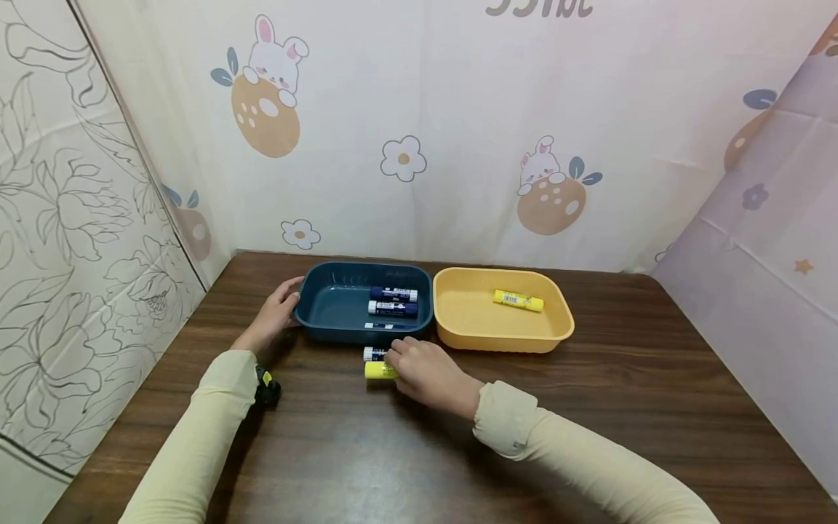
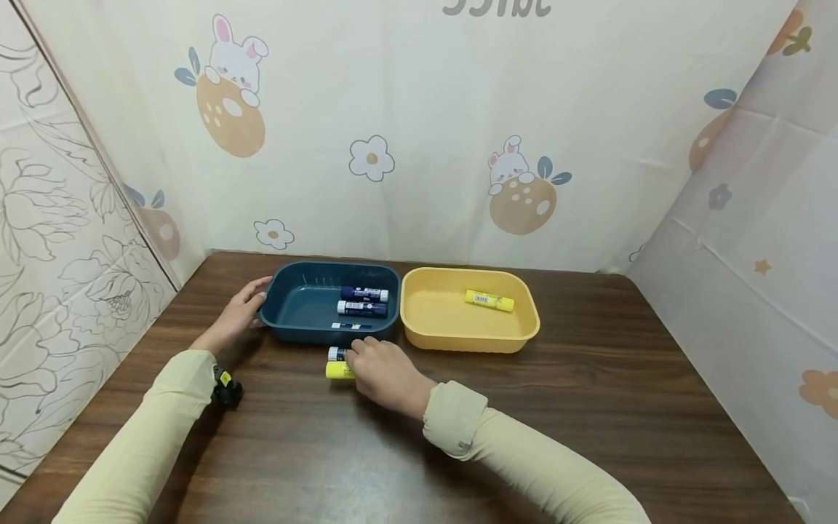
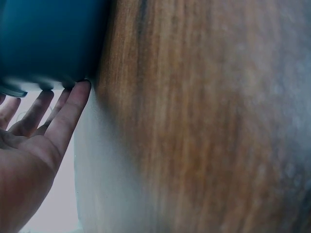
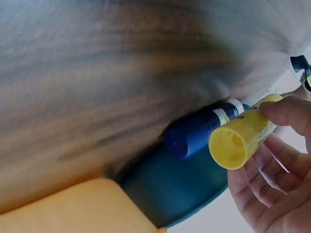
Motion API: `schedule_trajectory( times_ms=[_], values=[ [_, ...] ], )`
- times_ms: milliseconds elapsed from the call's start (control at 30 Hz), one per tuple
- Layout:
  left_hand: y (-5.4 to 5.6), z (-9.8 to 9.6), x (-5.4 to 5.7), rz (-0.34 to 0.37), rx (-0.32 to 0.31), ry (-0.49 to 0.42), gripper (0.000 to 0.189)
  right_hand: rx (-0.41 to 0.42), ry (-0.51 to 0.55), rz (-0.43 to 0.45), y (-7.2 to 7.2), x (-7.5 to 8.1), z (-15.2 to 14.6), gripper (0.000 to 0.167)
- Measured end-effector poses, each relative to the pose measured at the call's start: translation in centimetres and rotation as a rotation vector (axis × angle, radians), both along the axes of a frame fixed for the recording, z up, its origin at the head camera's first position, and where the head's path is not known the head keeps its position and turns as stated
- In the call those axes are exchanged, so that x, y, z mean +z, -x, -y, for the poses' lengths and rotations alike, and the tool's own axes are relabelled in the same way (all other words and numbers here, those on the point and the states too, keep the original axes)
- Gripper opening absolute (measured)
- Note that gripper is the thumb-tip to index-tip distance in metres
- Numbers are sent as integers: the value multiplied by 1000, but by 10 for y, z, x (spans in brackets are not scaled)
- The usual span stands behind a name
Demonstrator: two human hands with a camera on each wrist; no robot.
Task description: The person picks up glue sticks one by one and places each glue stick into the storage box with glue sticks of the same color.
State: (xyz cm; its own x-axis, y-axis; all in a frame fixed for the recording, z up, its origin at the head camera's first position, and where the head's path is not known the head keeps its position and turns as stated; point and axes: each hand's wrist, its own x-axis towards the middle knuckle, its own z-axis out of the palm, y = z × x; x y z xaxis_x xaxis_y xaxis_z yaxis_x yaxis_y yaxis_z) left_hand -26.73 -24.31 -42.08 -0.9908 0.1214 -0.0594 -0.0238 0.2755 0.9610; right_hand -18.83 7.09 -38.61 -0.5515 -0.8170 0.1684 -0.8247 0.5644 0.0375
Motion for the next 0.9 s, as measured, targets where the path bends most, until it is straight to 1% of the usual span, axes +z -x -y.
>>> schedule_trajectory(
  times_ms=[200, 400, 667, 767, 900],
  values=[
    [1, 0, -2, -8, -10, -4, 50, -2, 51, -42, -4, 10, -12, 25],
    [0, 0, -1, -4, -6, 1, 50, -13, 88, -57, -5, 22, -28, 25],
    [-1, 1, -1, -12, -12, -3, 51, -61, 125, -64, 3, 37, -53, 28],
    [-1, 1, -1, -7, -4, -3, 50, -83, 129, -85, 6, 43, -64, 28],
    [-1, 1, 0, -8, -9, 3, 50, -109, 144, -118, 13, 48, -77, 29]
  ],
)
